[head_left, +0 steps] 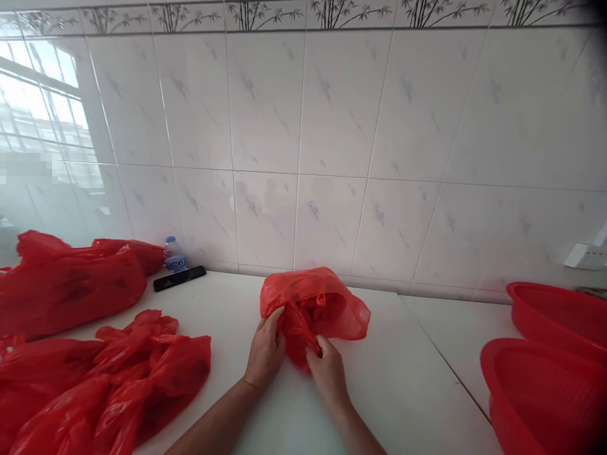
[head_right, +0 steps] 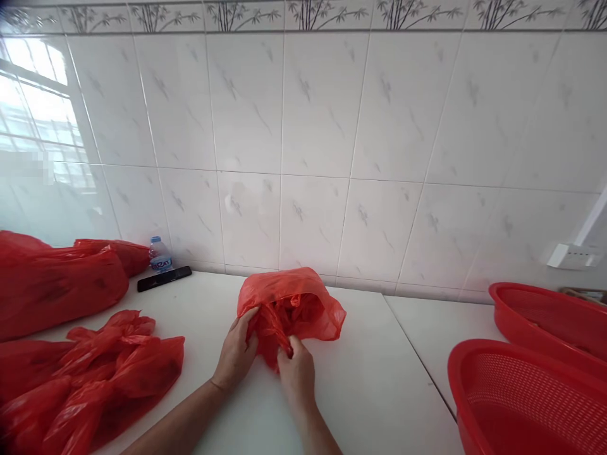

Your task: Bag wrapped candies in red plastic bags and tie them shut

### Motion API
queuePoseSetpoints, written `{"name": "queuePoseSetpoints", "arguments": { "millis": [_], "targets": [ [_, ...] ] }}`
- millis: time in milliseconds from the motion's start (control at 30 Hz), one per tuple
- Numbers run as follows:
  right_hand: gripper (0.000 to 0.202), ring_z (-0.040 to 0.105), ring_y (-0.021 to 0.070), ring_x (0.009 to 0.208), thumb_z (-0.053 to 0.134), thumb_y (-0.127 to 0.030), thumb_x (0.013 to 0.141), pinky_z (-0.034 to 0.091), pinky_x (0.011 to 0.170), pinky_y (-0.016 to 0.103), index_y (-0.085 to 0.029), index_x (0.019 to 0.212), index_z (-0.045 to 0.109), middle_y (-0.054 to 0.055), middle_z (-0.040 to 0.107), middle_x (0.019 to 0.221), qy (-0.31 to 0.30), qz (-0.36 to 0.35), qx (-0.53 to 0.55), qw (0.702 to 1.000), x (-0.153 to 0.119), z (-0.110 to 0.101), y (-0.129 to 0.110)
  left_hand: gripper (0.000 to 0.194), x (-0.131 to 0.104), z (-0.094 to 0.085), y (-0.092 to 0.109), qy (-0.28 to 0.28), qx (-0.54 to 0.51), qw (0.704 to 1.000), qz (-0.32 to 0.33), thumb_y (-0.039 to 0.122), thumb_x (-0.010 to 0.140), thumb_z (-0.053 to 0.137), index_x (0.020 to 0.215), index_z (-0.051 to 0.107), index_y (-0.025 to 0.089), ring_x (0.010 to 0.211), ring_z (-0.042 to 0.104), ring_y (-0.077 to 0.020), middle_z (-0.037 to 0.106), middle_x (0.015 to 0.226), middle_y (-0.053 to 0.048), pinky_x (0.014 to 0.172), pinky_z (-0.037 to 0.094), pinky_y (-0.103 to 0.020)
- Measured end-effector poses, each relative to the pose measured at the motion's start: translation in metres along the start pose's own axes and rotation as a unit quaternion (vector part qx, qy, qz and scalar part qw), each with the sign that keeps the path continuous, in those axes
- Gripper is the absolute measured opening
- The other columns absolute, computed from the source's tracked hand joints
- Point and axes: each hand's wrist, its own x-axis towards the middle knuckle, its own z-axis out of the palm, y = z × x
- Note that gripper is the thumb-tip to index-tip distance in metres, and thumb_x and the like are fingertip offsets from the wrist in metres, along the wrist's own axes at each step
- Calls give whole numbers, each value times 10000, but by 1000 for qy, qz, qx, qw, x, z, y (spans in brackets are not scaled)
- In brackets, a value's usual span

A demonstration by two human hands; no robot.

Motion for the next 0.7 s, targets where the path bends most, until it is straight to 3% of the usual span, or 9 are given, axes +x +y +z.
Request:
{"name": "queuePoseSetpoints", "arguments": {
  "millis": [133,267,367,500,600,700],
  "targets": [
    [171,496,143,576,470,-264,721,392,509,231,-205,781,618,-8,584,667,-14,32,55,998,7,-27,3,706,5,4,-7,1,39,999,-5,-31,677,411,1330,433,236,1307,368,-265,439,1399,-71,1095,280,-499],
    [118,493,135,609,469,-220,695,407,576,227,-190,695,583,-14,551,639,-31,48,92,994,3,-46,6,743,5,8,-12,0,61,998,-25,-25,653,440,1349,404,236,1284,379,-306,336,1418,-113,1004,395,-500],
    [98,518,142,686,498,-180,662,427,675,235,-193,686,592,-12,565,678,-70,67,132,987,-10,-64,8,786,4,8,-13,-16,60,998,-13,-25,633,457,1361,363,255,1248,430,-260,365,1396,-91,974,441,-418],
    [190,548,169,803,508,-169,660,429,806,278,-209,793,638,8,604,790,-143,111,189,965,-32,-105,10,799,5,6,-10,-14,61,998,1,-5,629,485,1374,283,200,1183,482,-239,451,1324,-115,928,467,-389],
    [218,556,202,891,512,-233,723,420,855,315,-217,900,636,32,619,892,-179,109,146,967,-44,-138,10,687,3,4,-3,-16,75,997,29,22,638,536,1289,413,203,1166,477,-284,496,1271,-119,931,430,-456],
    [209,553,217,903,488,-386,814,423,852,330,-220,869,604,45,611,928,-114,64,42,991,-50,-159,6,559,-5,-1,13,-26,87,993,76,36,695,541,1211,529,249,1140,479,-305,531,1250,-101,936,375,-498]
  ]
}}
